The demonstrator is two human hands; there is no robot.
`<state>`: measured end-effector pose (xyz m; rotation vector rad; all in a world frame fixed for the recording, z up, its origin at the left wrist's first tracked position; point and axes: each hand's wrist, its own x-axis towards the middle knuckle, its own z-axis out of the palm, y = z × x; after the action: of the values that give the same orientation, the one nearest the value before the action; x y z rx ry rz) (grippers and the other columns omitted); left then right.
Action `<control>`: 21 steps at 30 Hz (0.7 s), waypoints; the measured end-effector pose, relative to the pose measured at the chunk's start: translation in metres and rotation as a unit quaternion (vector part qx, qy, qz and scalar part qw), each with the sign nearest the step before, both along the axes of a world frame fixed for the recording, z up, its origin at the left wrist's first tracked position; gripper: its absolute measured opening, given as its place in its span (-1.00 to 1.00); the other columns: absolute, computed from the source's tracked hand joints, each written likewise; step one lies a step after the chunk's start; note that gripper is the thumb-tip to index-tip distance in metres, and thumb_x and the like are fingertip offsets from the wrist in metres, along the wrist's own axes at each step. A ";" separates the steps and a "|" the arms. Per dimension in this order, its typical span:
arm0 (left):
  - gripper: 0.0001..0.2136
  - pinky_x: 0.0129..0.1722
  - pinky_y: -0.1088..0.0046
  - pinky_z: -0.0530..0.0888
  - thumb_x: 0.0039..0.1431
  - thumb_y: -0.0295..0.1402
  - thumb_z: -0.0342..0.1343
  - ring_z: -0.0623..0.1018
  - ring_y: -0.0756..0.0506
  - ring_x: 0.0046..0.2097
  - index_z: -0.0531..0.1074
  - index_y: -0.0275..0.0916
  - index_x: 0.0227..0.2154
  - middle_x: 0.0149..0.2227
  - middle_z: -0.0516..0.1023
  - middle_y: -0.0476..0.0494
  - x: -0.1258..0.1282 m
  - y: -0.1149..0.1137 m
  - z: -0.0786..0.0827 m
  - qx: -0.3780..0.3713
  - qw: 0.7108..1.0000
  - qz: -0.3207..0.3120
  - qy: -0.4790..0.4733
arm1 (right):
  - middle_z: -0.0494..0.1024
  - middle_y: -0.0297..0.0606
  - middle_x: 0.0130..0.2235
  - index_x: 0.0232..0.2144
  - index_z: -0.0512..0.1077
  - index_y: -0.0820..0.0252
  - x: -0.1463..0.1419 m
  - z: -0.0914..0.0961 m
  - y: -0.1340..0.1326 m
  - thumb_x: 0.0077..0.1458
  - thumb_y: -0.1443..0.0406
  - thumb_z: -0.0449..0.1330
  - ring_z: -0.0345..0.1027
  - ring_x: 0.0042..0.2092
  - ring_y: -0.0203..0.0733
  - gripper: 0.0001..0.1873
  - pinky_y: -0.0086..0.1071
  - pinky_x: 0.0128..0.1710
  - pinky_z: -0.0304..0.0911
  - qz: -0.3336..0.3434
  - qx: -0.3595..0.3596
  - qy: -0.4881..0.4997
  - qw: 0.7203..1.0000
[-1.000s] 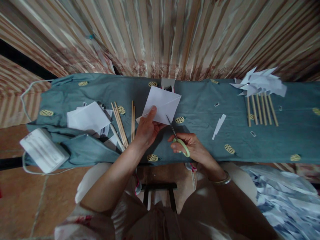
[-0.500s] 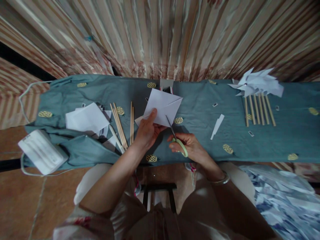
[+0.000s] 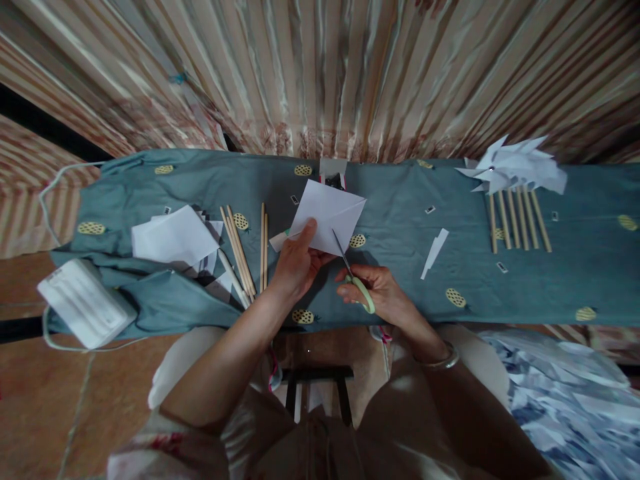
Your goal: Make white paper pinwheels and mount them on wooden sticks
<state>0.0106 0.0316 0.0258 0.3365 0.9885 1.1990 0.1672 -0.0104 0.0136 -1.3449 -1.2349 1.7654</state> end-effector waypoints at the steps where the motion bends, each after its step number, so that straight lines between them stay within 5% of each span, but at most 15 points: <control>1: -0.78 -0.22 0.32 0.61 0.24 -0.23 0.21 0.68 -0.18 -0.18 0.49 -0.26 -0.18 -0.32 0.68 -0.18 0.000 0.000 0.000 0.000 1.000 0.000 -0.003 | 0.40 -0.45 -0.59 -0.44 0.50 0.16 0.000 0.000 0.000 -0.25 -0.03 0.48 0.22 -0.54 -0.36 -0.54 -0.47 -0.57 0.12 -0.002 0.000 0.000 1.000; 12: -0.72 -0.11 0.20 0.63 0.27 -0.23 0.16 0.68 -0.22 -0.08 0.48 -0.27 -0.05 -0.23 0.69 -0.25 0.001 -0.001 0.005 -0.006 1.000 -0.020 0.000 | 0.45 -0.42 -0.57 -0.42 0.53 0.18 0.002 0.002 -0.001 -0.19 -0.06 0.45 0.23 -0.54 -0.37 -0.54 -0.47 -0.55 0.13 0.006 0.010 -0.004 1.000; 21: -0.80 -0.11 0.16 0.62 0.31 -0.29 0.10 0.68 -0.24 -0.12 0.49 -0.29 -0.12 -0.30 0.68 -0.25 0.000 0.000 0.005 -0.007 1.000 -0.014 0.009 | 0.41 -0.48 -0.63 -0.45 0.50 0.16 0.000 0.003 0.001 -0.29 0.00 0.50 0.20 -0.59 -0.39 -0.55 -0.48 -0.59 0.14 -0.004 -0.033 0.007 0.999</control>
<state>0.0107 0.0313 0.0312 0.3498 1.0043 1.1656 0.1675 -0.0093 0.0166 -1.3710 -1.1717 1.8224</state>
